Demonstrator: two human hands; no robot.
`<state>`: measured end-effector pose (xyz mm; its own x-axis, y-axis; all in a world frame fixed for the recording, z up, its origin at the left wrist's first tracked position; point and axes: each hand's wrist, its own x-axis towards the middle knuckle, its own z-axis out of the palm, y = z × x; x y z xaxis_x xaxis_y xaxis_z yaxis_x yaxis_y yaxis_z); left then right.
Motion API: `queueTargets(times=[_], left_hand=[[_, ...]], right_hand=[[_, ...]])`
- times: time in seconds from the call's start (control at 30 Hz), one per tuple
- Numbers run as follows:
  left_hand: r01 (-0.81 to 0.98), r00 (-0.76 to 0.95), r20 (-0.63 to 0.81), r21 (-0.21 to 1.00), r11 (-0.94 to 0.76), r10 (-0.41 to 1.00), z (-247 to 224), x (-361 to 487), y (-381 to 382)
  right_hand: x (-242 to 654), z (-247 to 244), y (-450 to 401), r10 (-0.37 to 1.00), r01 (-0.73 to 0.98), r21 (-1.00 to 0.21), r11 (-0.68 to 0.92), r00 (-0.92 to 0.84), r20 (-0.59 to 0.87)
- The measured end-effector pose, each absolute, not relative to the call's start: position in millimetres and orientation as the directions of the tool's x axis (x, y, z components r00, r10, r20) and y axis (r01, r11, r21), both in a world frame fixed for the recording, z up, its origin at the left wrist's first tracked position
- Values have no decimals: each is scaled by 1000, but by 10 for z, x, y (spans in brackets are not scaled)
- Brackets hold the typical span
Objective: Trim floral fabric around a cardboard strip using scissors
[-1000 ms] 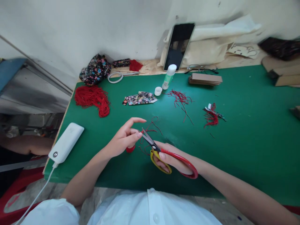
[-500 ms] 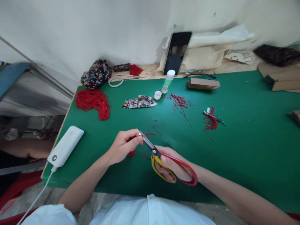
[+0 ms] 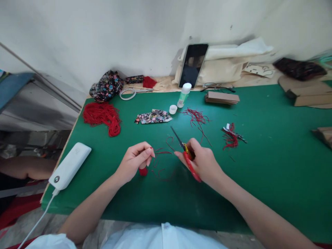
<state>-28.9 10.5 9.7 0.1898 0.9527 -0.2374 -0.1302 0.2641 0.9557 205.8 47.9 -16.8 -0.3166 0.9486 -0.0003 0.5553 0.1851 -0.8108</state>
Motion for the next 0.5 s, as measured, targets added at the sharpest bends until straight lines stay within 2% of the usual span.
queueTargets(times=[0.07, 0.13, 0.23, 0.33, 0.4, 0.47, 0.5], left_hand=[[-165, 229, -263, 938, 304, 937, 111, -277, 106], [-197, 275, -279, 920, 338, 920, 114, -262, 96], [-233, 330, -303, 892, 388, 894, 110, -241, 73], [-268, 373, -328, 858, 439, 868, 102, -212, 54], [-289, 408, -341, 832, 474, 847, 96, -184, 39], [-301, 442, -358, 805, 512, 822, 88, -150, 20], [-304, 457, -366, 792, 529, 811, 84, -133, 10]], right_hand=[[2121, -237, 623, 948, 725, -626, 287, -310, 76], [2159, -322, 719, 926, 777, -518, 357, -367, 88], [2169, -417, 779, 889, 776, -445, 448, -440, 128], [2139, -409, 754, 841, 743, -393, 541, -473, 262], [2098, -344, 684, 782, 640, -449, 623, -520, 344], [2040, -254, 572, 710, 427, -610, 667, -611, 350], [2004, -210, 506, 679, 315, -703, 638, -661, 319]])
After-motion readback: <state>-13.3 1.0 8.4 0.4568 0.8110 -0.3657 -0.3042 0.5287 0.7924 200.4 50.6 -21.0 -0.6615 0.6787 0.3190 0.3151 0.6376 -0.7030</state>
